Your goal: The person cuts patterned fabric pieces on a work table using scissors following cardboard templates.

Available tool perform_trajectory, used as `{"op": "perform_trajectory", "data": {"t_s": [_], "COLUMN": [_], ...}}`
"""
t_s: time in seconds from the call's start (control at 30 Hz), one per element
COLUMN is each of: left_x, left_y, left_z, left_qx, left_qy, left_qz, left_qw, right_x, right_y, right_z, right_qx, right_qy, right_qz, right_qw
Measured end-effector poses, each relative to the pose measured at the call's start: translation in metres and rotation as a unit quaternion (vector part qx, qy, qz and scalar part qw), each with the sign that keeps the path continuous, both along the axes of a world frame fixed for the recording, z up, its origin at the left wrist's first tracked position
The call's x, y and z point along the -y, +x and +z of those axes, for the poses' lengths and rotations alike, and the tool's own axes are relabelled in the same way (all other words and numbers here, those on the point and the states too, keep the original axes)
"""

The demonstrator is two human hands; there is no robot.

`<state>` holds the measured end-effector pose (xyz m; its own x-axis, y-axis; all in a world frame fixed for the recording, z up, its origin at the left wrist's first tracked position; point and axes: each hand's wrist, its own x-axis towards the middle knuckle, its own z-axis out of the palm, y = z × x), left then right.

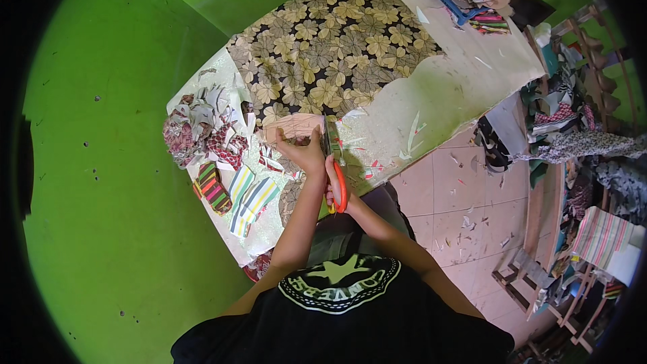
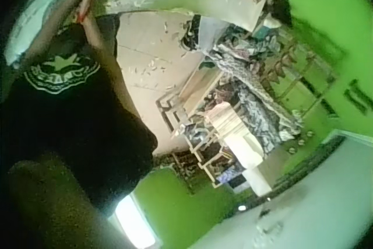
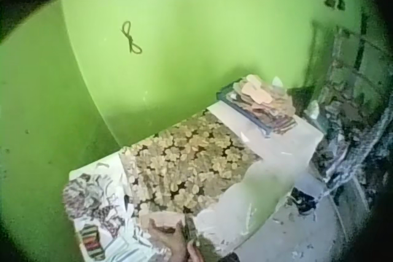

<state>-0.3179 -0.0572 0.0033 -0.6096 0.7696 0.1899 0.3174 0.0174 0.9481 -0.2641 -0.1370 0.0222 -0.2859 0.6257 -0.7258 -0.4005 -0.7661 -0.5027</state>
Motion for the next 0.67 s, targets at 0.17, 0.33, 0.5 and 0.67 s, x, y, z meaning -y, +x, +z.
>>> {"op": "perform_trajectory", "data": {"t_s": [0.17, 0.33, 0.5, 0.67], "left_x": [0.000, 0.001, 0.002, 0.003], "left_y": [0.000, 0.000, 0.000, 0.000], "left_z": [-0.005, -0.006, 0.000, 0.009], "left_qx": [0.021, 0.003, 0.028, 0.050], "left_qy": [-0.003, -0.018, -0.029, -0.034], "left_qz": [-0.001, 0.001, 0.001, -0.003], "left_qw": [1.000, 1.000, 0.999, 0.998], "right_x": [0.003, 0.005, 0.006, -0.001], "right_y": [-0.002, -0.003, -0.005, -0.004], "right_z": [-0.003, -0.002, -0.002, 0.000], "right_qx": [0.017, 0.031, 0.041, 0.047], "right_qy": [0.020, 0.044, 0.029, 0.035], "right_qz": [-0.026, -0.016, -0.016, -0.003], "right_qw": [0.999, 0.998, 0.999, 0.998]}}
